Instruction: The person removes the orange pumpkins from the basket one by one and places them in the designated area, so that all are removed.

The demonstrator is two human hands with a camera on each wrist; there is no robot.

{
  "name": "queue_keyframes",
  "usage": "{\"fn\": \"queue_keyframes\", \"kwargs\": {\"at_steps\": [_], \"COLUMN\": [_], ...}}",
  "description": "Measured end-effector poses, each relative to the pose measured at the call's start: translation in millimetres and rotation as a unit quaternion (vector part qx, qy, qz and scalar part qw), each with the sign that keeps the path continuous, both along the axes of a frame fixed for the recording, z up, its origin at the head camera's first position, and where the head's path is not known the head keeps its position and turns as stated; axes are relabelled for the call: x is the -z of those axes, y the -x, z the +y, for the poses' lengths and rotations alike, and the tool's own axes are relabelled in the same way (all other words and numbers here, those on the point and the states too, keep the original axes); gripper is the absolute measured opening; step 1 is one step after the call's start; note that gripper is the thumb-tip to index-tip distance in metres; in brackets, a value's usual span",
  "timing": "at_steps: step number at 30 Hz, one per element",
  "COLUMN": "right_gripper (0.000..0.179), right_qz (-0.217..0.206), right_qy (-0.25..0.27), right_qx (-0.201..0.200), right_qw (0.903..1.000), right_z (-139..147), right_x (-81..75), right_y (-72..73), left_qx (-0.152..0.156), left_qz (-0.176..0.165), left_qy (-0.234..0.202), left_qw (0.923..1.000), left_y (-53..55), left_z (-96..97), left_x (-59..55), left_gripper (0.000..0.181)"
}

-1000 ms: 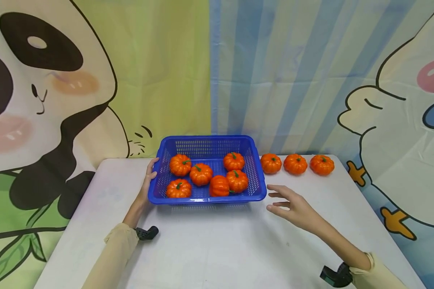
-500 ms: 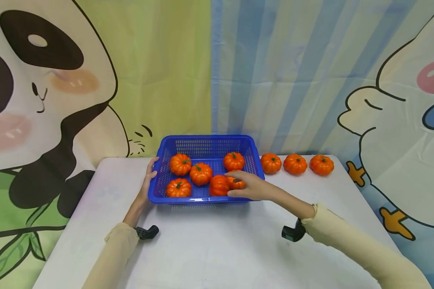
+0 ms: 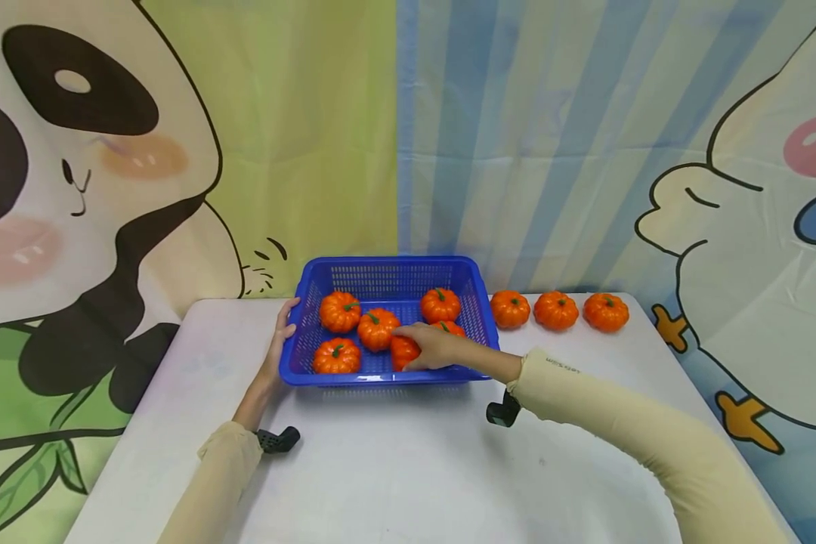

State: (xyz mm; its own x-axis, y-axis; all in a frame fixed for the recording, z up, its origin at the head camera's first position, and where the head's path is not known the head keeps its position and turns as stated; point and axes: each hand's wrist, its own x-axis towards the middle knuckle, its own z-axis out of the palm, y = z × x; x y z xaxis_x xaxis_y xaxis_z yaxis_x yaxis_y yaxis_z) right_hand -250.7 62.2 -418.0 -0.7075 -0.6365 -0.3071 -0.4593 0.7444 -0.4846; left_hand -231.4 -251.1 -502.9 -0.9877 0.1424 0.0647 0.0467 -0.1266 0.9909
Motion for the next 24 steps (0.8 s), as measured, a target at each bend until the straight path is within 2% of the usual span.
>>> {"fn": "queue_keyframes", "kwargs": {"at_steps": [5, 11, 17, 21, 24], "right_gripper": [0.068, 0.069, 0.072, 0.072, 0.073], "right_qz": [0.005, 0.020, 0.053, 0.059, 0.084], "right_qy": [0.023, 0.088, 0.127, 0.162, 0.178], "right_qx": [0.012, 0.038, 0.083, 0.118, 0.141], "right_qw": [0.9996, 0.9952, 0.9871, 0.9780, 0.9702], "right_z": [3.5, 27.1, 69.6, 107.9, 138.0], "right_x": [-4.0, -28.4, -56.1, -67.3, -74.7], "right_y": [-0.1, -9.0, -30.5, -40.5, -44.0], "left_qx": [0.002, 0.002, -0.002, 0.000, 0.001], "left_qz": [0.003, 0.003, 0.005, -0.001, -0.003], "left_qy": [0.001, -0.001, -0.006, -0.018, -0.022], "left_qw": [1.0000, 1.0000, 1.0000, 0.9998, 0.9997], "left_y": [0.3, 0.9, 0.2, -1.3, -1.9], "left_z": [-0.6, -0.6, 0.9, 1.8, 1.5], "left_x": [2.0, 1.3, -1.0, -4.2, -5.6], "left_gripper": [0.057, 0.057, 0.057, 0.057, 0.056]}}
